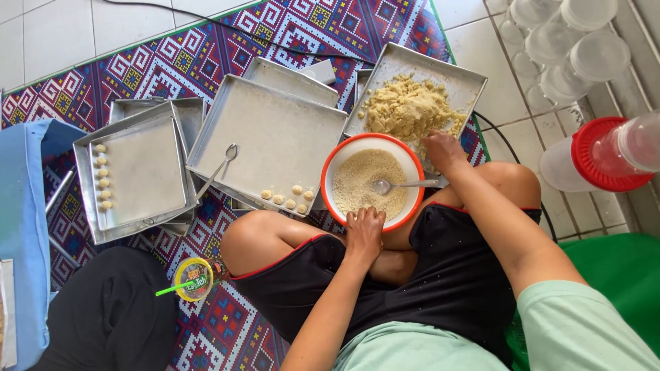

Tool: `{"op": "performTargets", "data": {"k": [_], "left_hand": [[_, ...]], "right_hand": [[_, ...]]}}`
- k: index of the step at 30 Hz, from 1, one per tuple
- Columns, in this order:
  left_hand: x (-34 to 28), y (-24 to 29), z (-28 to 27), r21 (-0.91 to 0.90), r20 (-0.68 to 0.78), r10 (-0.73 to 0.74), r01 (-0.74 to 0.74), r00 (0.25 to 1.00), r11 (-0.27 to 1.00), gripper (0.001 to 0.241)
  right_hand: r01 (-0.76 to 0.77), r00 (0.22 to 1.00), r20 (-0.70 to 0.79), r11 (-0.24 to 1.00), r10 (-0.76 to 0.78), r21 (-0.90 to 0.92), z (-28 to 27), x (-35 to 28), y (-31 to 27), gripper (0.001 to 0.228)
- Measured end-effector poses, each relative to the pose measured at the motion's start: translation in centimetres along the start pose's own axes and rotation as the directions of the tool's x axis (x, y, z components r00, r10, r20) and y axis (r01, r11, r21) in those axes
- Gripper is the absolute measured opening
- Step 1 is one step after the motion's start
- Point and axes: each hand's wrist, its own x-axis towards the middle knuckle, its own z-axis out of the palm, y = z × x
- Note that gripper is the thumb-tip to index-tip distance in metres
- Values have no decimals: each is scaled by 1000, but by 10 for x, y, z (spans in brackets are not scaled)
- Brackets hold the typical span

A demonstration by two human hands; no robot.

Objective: A person sits on the floor and manually rolls small pieces of dough into balls, coats them in a mixture using a spoon, and arranges them on a baking tray.

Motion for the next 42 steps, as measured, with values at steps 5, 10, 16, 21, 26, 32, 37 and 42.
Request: {"op": "performTargets", "data": {"k": [5, 10, 16, 21, 26, 32, 37, 42], "left_hand": [[0, -9, 9, -54, -60, 19, -22, 998, 998, 40], [-1, -16, 16, -92, -74, 26, -33, 997, 995, 40], [2, -22, 20, -88, -17, 30, -31, 999, 996, 55], [2, -23, 21, -83, 11, 34, -33, 999, 996, 63], [-1, -21, 31, -66, 52, 63, -59, 997, 996, 52], [-1, -17, 29, -49, 15, 96, -96, 995, 994, 34], [-10, -14, 12, -44, -48, 94, -96, 994, 994, 27], [-16, -10, 6, -65, -106, 86, -93, 991, 994, 22]], "right_hand": [[-6, 1000, -9, 1000, 6, -8, 4, 5, 0, 22], [-25, 1000, 17, 1000, 25, 18, 6, 4, 1, 23], [-9, 998, -60, 999, 11, 38, 10, 4, 3, 20], [-13, 997, -73, 999, 16, 39, 7, 4, 1, 22], [14, 991, -133, 985, 9, 170, 1, -6, 6, 18], [48, 982, -188, 986, -18, 158, 29, -4, 17, 15], [55, 986, -163, 985, -28, 161, 13, -10, 11, 17], [15, 994, -113, 974, 10, 224, 14, -8, 11, 18]]}}
